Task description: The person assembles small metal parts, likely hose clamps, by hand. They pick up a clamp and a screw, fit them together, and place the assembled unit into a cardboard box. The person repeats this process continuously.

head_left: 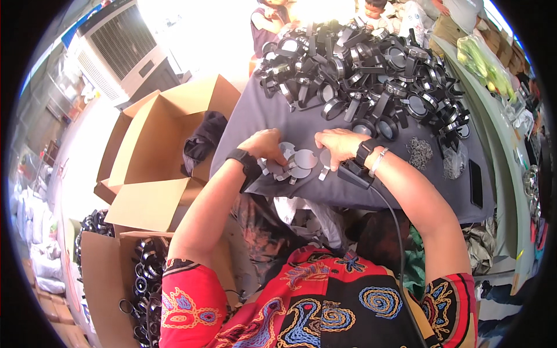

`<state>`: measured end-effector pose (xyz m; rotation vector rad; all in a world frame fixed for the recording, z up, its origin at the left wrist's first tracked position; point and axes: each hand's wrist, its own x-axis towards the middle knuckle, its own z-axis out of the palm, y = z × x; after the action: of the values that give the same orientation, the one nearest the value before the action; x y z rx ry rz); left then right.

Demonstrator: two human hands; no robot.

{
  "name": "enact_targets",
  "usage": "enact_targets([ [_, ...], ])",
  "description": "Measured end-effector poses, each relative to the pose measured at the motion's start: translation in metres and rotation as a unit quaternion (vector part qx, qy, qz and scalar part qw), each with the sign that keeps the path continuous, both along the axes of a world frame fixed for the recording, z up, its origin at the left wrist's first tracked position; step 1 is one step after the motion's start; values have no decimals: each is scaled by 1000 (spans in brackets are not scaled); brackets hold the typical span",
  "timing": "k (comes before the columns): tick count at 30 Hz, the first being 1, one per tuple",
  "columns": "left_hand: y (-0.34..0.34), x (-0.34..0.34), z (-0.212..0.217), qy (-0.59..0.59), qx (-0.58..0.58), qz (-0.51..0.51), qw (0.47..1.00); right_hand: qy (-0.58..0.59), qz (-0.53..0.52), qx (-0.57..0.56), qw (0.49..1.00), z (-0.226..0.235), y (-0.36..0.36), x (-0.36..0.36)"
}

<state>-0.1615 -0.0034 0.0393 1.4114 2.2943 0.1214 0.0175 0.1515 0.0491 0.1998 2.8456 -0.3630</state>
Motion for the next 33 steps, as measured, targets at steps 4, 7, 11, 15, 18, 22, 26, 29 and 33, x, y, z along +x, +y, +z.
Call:
enact_targets([
  [4, 2, -5, -4, -20, -42, 25, 999, 11, 13, 30, 999, 1, 0, 0],
  [7, -3, -7, -6, -44, 12, 13, 999, 33, 11, -32, 999, -6, 17, 7],
  [11, -5, -8, -9, -53, 64, -2, 997, 169, 70, -145, 972, -15, 14, 7],
  [15, -11, -3, -13, -67, 131, -4, 989, 225, 45, -95, 969, -44, -24, -6],
  [18, -11, 8, -5, -193, 149, 58, 968, 172, -46, -163, 970, -33, -36, -5],
  [22, -9, 20, -9, -346, 195, 126, 909, 207, -101, -238, 944, -36, -42, -5],
  [26, -7, 24, -20, -427, 227, 96, 870, 228, -115, -248, 934, -44, -38, -6],
  [29, 11, 28, -30, -330, 183, -16, 926, 237, -114, -207, 942, -49, -20, 4],
  [33, 0, 36, -19, -486, 184, -72, 851, 316, -18, -156, 936, -63, -19, -5],
])
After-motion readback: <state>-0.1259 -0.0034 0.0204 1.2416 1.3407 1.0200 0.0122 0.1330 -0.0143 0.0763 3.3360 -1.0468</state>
